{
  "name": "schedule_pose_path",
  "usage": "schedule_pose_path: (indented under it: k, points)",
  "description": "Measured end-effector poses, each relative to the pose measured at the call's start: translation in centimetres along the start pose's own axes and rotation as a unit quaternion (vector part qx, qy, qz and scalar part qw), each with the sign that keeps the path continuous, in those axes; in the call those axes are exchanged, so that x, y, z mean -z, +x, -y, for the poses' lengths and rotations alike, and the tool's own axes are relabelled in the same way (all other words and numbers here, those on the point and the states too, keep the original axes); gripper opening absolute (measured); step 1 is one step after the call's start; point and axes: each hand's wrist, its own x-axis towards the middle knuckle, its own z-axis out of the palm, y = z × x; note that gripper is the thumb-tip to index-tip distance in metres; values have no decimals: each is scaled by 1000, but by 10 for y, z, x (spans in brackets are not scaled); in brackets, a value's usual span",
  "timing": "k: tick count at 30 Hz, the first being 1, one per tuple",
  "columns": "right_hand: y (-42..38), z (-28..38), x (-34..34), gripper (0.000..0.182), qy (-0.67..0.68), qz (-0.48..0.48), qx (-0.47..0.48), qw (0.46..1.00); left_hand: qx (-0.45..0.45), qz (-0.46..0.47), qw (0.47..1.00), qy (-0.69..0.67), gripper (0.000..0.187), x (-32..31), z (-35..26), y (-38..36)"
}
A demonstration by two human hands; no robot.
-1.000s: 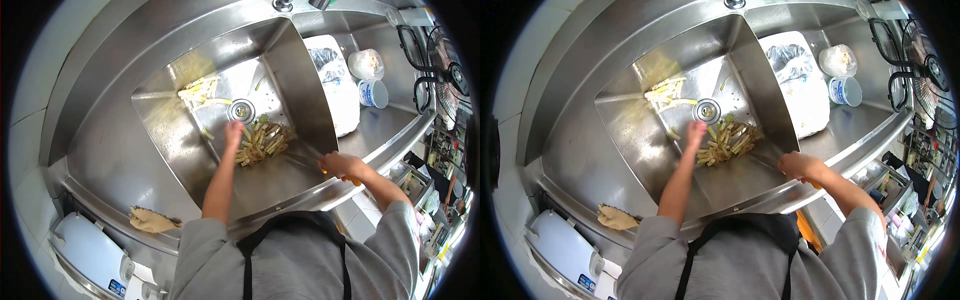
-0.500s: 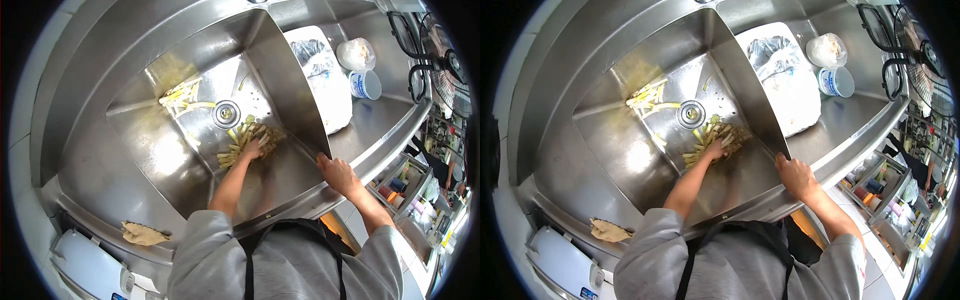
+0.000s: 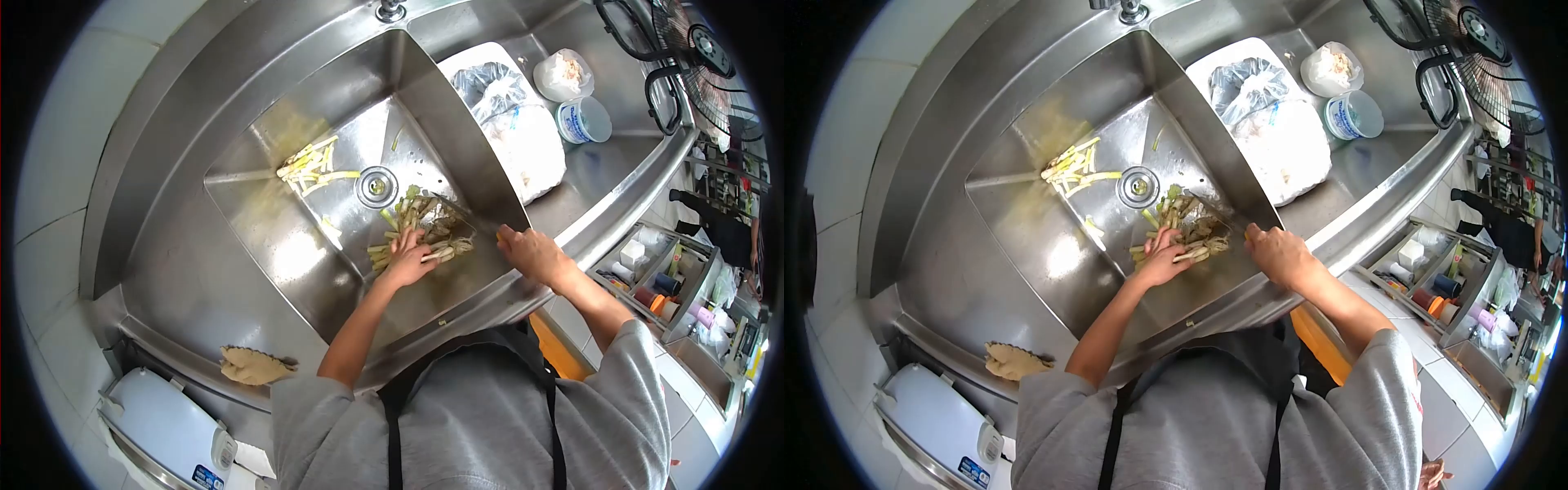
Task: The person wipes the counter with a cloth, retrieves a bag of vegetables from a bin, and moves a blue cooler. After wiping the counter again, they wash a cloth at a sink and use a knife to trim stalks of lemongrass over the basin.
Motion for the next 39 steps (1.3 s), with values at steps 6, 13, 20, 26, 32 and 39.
schedule_pose_path:
  k: [6,13,20,26,32,39]
  points:
    - [3,16,25,26,63,99,23,993,143,198,946,-214,44,-3,-25,-18]
    - [22,31,39,26,75,277,56,956,178,108,951,-227,45,-8,-37,-30]
    - [36,27,34,29,108,333,13,937,170,83,950,-246,42,-9,-37,-30]
    - [33,37,51,27,86,360,1,929,181,141,945,-232,41,1,-39,-26]
    - [36,34,43,29,89,376,3,922,131,129,954,-236,44,-11,-32,-29]
    - [72,37,39,32,92,440,14,893,61,66,960,-266,38,-18,-24,-31]
